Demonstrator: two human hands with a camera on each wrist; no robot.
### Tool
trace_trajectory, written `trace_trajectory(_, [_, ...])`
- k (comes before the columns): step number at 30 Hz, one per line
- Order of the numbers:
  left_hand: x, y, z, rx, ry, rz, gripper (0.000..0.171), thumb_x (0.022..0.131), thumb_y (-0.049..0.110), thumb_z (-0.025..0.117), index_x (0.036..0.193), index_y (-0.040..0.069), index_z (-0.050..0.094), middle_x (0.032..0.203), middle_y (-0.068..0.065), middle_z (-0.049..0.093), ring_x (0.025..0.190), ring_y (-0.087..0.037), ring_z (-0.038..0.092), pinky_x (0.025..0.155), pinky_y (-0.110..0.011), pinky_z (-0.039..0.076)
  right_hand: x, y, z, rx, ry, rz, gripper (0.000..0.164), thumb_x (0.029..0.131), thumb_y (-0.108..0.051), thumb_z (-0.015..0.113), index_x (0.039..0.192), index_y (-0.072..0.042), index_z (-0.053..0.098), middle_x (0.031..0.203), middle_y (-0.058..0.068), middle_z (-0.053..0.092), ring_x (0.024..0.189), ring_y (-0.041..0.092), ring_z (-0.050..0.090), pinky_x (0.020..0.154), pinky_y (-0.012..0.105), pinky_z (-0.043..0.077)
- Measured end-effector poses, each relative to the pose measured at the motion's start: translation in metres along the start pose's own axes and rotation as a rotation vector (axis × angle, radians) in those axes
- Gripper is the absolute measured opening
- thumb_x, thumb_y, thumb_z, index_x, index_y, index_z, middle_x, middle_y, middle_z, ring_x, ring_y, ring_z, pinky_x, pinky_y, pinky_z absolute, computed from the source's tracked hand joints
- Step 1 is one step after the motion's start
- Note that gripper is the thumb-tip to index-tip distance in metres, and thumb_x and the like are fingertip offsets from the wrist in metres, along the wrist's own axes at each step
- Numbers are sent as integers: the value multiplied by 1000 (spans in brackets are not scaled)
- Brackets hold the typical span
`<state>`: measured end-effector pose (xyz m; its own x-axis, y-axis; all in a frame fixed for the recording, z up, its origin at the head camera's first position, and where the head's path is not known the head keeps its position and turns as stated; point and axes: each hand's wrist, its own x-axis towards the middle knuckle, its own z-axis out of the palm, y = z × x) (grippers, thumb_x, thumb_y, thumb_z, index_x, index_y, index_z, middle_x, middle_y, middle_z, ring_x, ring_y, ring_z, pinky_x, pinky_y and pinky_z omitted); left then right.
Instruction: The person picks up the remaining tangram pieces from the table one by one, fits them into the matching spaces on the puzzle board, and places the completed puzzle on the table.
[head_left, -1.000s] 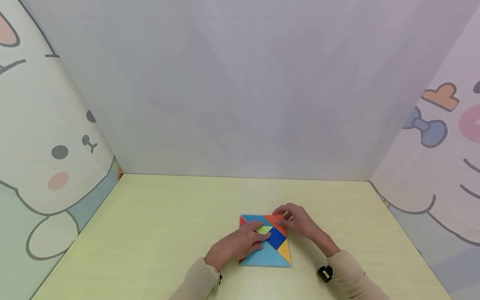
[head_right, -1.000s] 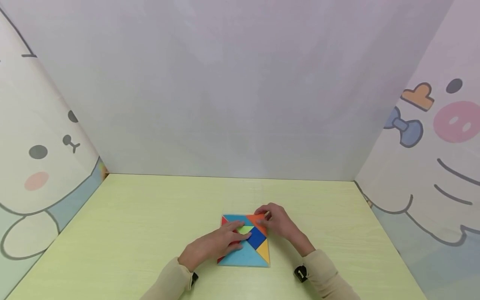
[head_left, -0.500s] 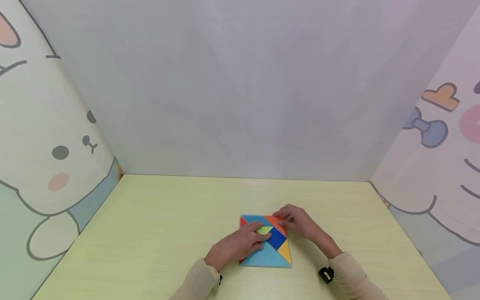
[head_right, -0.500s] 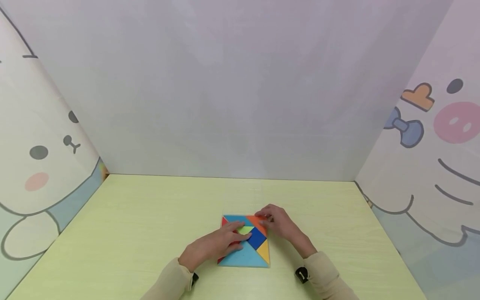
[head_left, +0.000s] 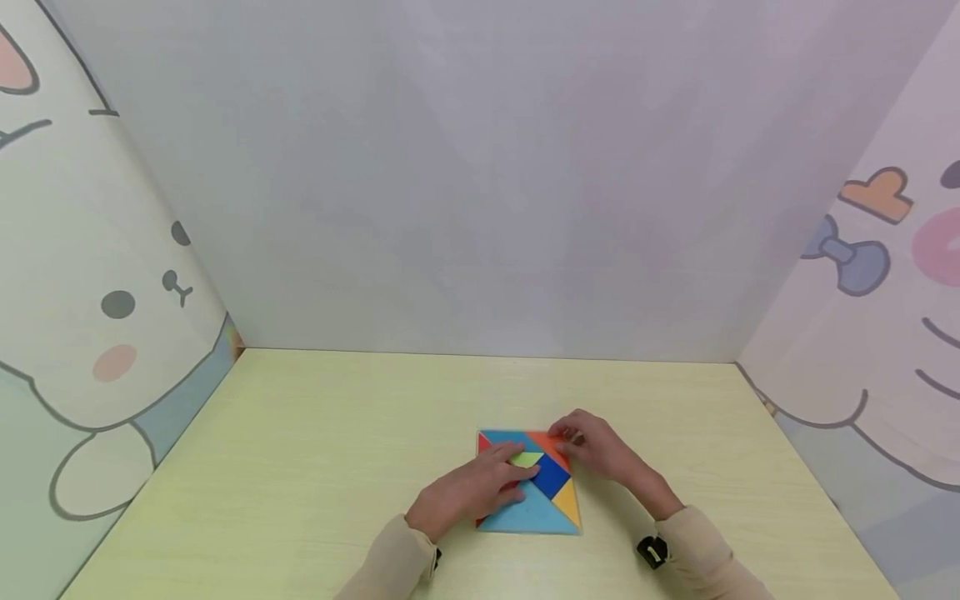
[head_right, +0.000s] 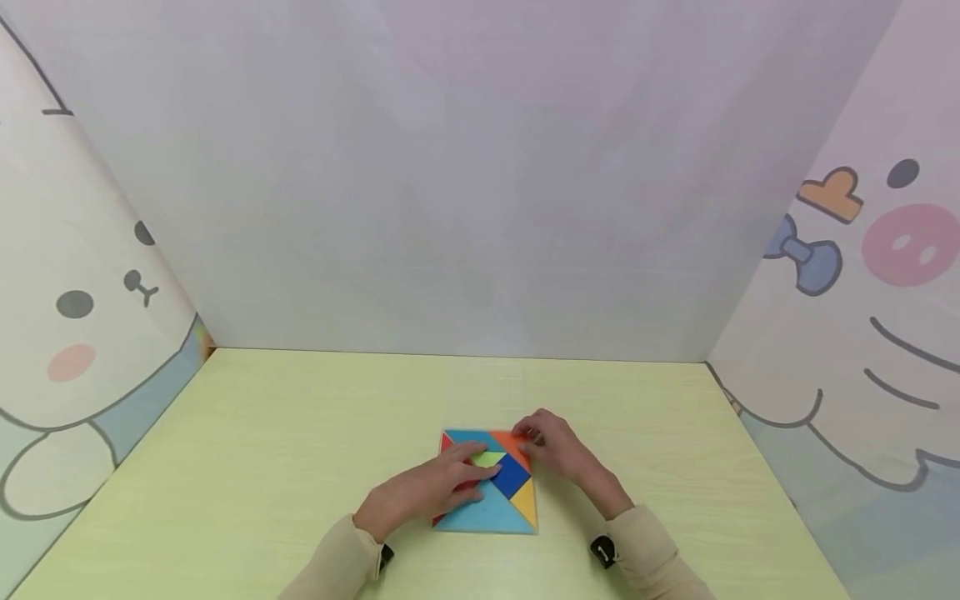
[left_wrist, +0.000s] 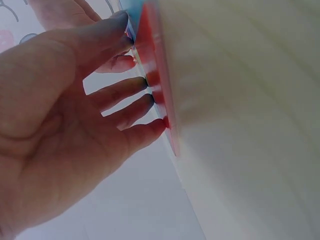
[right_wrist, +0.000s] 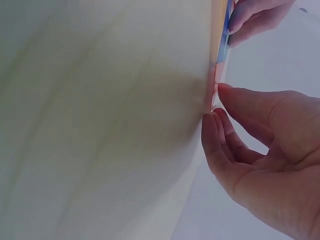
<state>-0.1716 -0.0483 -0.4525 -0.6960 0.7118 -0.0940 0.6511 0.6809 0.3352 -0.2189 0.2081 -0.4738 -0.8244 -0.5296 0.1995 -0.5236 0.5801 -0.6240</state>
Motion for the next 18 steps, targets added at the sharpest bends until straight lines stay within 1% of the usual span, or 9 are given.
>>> trace_trajectory(4, [0,0,0,-9,13,3,47,102,30,66,147,23,58,151,-4,49,138,-17,45,111,-31,43,-3,0,0,-1,-2,-1,15,95,1,70,110,2,73,101,9,66,90,23,65,79,32,59])
trace_trajectory(6, [-1,0,-1,-13,25,-13,45,102,31,66,146,22,61,146,-3,52,133,-17,48,108,-30,46,-4,0,0,3,-1,1,15,95,1,70,110,2,73,101,9,67,90,23,65,79,32,59])
trace_trajectory(9, [-3,-1,-1,-13,69,-29,41,102,31,67,140,18,65,136,-5,57,122,-16,55,103,-29,50,-5,-1,0,2,0,11,14,95,-1,71,108,0,73,102,7,66,91,21,65,79,29,59])
trace_trajectory(12, [-6,-3,-1,2,120,-39,38,102,31,67,136,16,67,126,-4,61,111,-15,58,96,-27,52,-6,-2,0,-4,2,12,12,96,-3,71,107,-1,72,101,5,66,91,21,65,78,27,59])
trace_trajectory(15, [-10,-4,-2,3,165,-57,38,100,30,70,135,14,68,119,-3,62,104,-13,58,90,-23,53,-9,-4,-1,0,5,12,11,96,-5,71,107,-1,70,100,5,65,91,22,67,78,27,59])
trace_trajectory(18, [-15,-6,-2,-5,221,-81,34,98,27,73,128,10,71,111,-2,62,98,-12,57,83,-20,53,-13,-6,-2,9,8,10,10,98,-6,69,107,-2,69,100,4,65,92,22,67,78,27,59])
